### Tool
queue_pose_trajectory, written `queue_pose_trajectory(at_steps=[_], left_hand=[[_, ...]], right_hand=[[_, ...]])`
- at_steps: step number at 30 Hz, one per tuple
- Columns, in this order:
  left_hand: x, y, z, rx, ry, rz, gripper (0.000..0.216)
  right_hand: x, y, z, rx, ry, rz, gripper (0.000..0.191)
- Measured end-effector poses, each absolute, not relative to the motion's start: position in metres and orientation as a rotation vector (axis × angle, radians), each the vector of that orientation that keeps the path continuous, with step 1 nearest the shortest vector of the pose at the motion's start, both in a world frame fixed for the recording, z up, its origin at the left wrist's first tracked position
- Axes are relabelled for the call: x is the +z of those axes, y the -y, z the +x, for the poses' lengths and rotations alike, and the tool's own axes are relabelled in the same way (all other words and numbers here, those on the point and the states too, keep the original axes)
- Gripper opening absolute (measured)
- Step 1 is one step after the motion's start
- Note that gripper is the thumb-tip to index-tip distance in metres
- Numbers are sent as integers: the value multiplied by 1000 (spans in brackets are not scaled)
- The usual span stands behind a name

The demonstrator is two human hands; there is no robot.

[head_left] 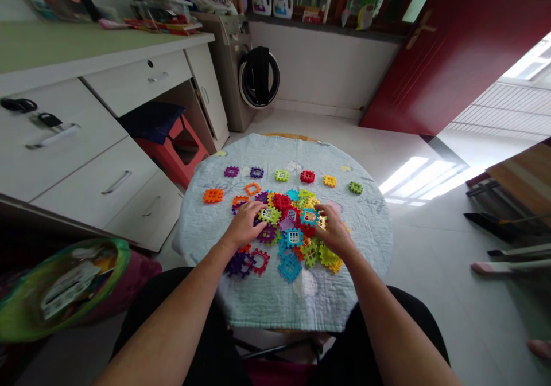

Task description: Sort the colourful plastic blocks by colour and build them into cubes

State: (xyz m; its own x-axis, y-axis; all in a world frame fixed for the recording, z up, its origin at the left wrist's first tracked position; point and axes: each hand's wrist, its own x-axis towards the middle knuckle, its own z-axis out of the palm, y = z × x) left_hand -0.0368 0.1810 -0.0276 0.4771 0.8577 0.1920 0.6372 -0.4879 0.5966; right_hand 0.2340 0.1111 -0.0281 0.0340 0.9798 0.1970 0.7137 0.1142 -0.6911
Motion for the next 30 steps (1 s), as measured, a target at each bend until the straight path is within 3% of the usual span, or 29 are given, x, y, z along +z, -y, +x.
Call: queue_pose_trajectory(at_steps=[6, 15, 20, 26, 30], left_hand=[[-26, -169, -23, 689, -1113, 2354, 32], [-39, -184, -32, 798, -1311, 2319, 30], [-42, -184, -31, 793, -1333, 2296, 29], [-40, -183, -31, 778, -1330, 2279, 29], [-39, -184, -32, 749, -1320, 2283, 29]], right_hand=[[-39, -124, 258, 520, 1613, -1697, 49], [-56, -140, 354, 571, 1351, -1953, 47], [-70, -136, 356, 455, 1552, -2157, 50], [-75, -144, 345, 325, 1760, -2265, 67], [-71, -150, 350, 365, 1888, -2191, 63]])
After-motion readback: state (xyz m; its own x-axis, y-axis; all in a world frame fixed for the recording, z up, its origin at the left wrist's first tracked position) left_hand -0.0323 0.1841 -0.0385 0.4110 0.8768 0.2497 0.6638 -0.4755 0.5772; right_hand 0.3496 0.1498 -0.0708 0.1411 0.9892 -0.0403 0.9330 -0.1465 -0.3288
